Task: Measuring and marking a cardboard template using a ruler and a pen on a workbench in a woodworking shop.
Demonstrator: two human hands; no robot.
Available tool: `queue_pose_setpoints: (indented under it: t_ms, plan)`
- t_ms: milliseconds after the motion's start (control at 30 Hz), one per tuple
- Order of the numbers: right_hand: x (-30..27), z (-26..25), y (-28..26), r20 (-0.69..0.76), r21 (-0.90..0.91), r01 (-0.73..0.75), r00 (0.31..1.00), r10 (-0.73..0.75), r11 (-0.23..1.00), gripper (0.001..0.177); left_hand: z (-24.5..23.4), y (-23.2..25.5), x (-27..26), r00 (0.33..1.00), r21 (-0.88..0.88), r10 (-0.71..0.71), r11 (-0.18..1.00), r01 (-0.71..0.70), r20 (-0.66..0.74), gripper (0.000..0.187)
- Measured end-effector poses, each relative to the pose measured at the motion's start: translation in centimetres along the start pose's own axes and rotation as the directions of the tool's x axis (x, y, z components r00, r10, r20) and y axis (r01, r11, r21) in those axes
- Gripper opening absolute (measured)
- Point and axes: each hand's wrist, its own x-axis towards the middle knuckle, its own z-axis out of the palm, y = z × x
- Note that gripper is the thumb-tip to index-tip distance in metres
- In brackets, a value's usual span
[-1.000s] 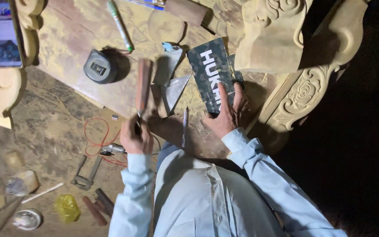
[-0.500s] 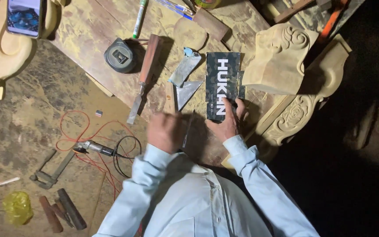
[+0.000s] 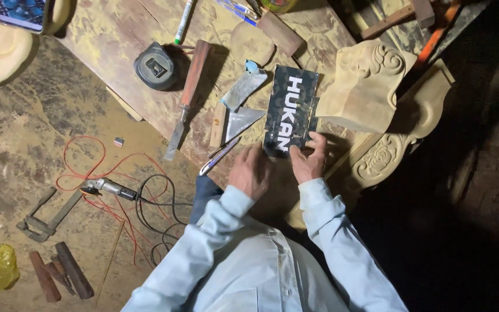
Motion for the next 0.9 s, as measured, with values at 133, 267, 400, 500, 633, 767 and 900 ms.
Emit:
queue_pose_setpoints:
  t_ms: [133,267,400,500,633,767,900]
  plan:
    - [1.0,-0.2,0.1,0.030,0.200,-0.013,1.000,0.007,0.980,0.052,3.2,-1.5,1.7,0.974,-0.088,-0.226,0.970,0.226,0.006,0.066]
    - [2.3,0.4,1.6,0.075,0.274,-0.045,0.997,0.025,0.961,0.045,5.3,-4.6,3.3,0.878,-0.109,-0.479,0.873,0.476,0.004,0.039]
    - [3.3,1.2,3.3,0.078,0.312,-0.014,0.997,-0.011,0.950,0.040,5.8,-6.1,3.7,0.818,-0.151,-0.560,0.804,0.575,0.135,0.009]
    - [1.6,-2.5,-0.4,-0.021,0.424,0.130,0.991,-0.134,0.896,0.041,3.2,-3.9,3.6,0.862,-0.176,-0.494,0.844,0.507,0.115,0.012]
    - [4.9,-5.3,-1.4,-0.331,0.209,0.236,0.930,-0.159,0.949,0.041,1.3,-3.8,2.1,0.879,-0.221,-0.474,0.853,0.473,0.049,0.009]
    - [6.5,-5.7,0.8,-0.263,0.359,0.297,0.942,-0.209,0.885,0.020,-2.9,2.9,0.5,0.989,-0.003,-0.106,0.994,0.106,-0.105,0.012]
    - [-1.5,-10.6,-9.2,0.244,0.436,-0.095,0.970,-0.016,0.895,0.065,-2.6,6.2,-1.2,0.879,0.484,0.449,0.811,-0.328,-0.157,0.018]
